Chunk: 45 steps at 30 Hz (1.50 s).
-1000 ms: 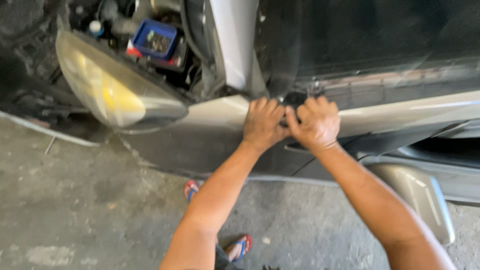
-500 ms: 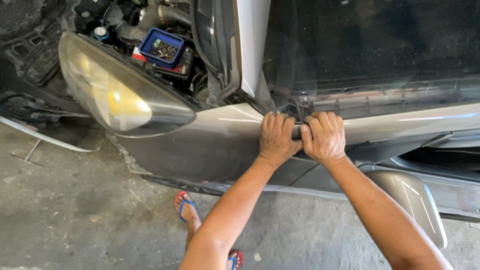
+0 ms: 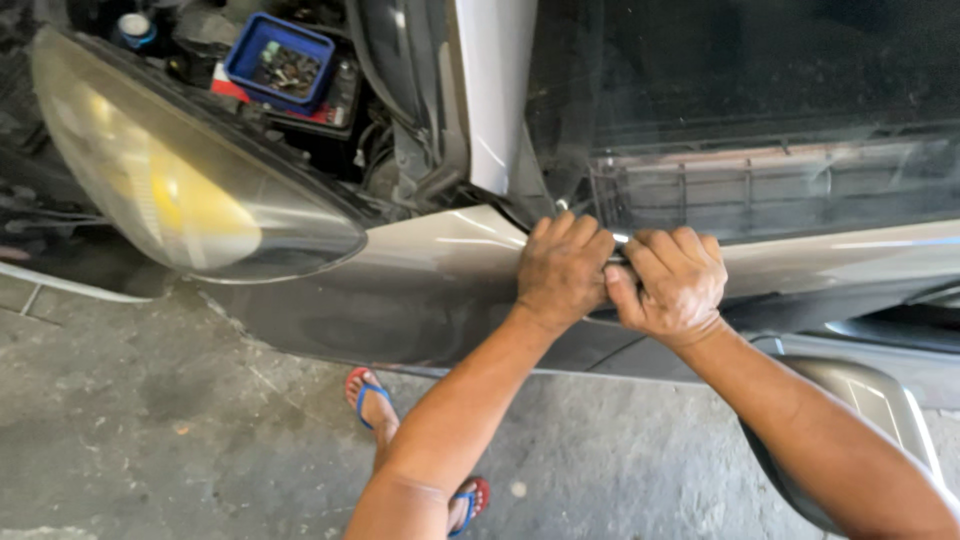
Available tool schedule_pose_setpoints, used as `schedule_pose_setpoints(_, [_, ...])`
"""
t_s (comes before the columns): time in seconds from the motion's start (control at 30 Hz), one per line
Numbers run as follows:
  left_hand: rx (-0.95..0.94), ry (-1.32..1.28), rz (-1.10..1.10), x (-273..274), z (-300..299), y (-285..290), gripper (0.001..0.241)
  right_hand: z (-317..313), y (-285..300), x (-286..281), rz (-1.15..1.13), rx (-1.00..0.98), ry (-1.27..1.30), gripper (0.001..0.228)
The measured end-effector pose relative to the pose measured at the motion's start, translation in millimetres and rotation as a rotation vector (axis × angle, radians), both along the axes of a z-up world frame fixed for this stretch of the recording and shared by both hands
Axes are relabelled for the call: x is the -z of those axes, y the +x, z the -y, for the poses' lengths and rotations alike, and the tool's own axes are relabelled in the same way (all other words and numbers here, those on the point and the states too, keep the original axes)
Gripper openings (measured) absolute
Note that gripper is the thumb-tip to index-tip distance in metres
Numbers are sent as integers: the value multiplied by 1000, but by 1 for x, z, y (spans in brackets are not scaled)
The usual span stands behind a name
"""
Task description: The person repeatedly presses and adjusts the front bumper trim near the headlight and hood line, then uses a screwdriver to pry and reseat the trim. The person works along the bumper edge, checking fit and alignment by hand.
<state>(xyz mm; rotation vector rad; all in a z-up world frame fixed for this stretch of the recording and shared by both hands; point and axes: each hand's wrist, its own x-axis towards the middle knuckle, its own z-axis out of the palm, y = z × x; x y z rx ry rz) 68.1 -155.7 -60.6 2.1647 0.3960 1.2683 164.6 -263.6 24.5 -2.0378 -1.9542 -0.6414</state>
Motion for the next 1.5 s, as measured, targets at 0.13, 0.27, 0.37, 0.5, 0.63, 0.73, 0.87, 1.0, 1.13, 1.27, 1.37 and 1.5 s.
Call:
schedule_pose_setpoints(0.13, [44,28,42,-2,-5,-4,27,-1,-2,-4,9,2,-4,30])
schedule_pose_setpoints(0.27, [54,-6,3,-6,4,-11,29,5,-11,-5,-63,68,-28,24])
schedule_pose_setpoints(0.37, [39,-44,21,-14,12,-3,36,9,-1,-17,-76,10,-16,20])
schedule_pose_setpoints(0.5, [-76,-93,2,-24,29,5,54,29,25,-41,116,94,5,22])
schedule_pose_setpoints(0.63, [-200,-96,-39,-34,35,12,61,41,38,-43,225,101,3,19])
schedule_pose_setpoints(0.73, [-157,-94,-74,-37,26,21,61,42,47,-36,234,68,3,19])
schedule_pose_setpoints(0.87, [-50,-121,-98,-35,21,22,61,51,53,-27,253,69,-20,21])
schedule_pose_setpoints(1.0, [-25,-107,-88,-37,21,15,53,51,54,-28,286,41,11,24])
schedule_pose_setpoints(1.13, [37,-29,-145,-38,18,-9,52,45,47,-31,298,58,9,24])
schedule_pose_setpoints(1.27, [211,-97,-151,-28,10,-21,40,51,46,-34,306,94,10,25])
schedule_pose_setpoints(1.37, [318,-133,-319,-26,-14,-10,23,50,46,-32,280,103,18,24])
schedule_pose_setpoints(1.5, [531,-271,-709,-44,-56,28,22,52,46,-33,276,116,32,23])
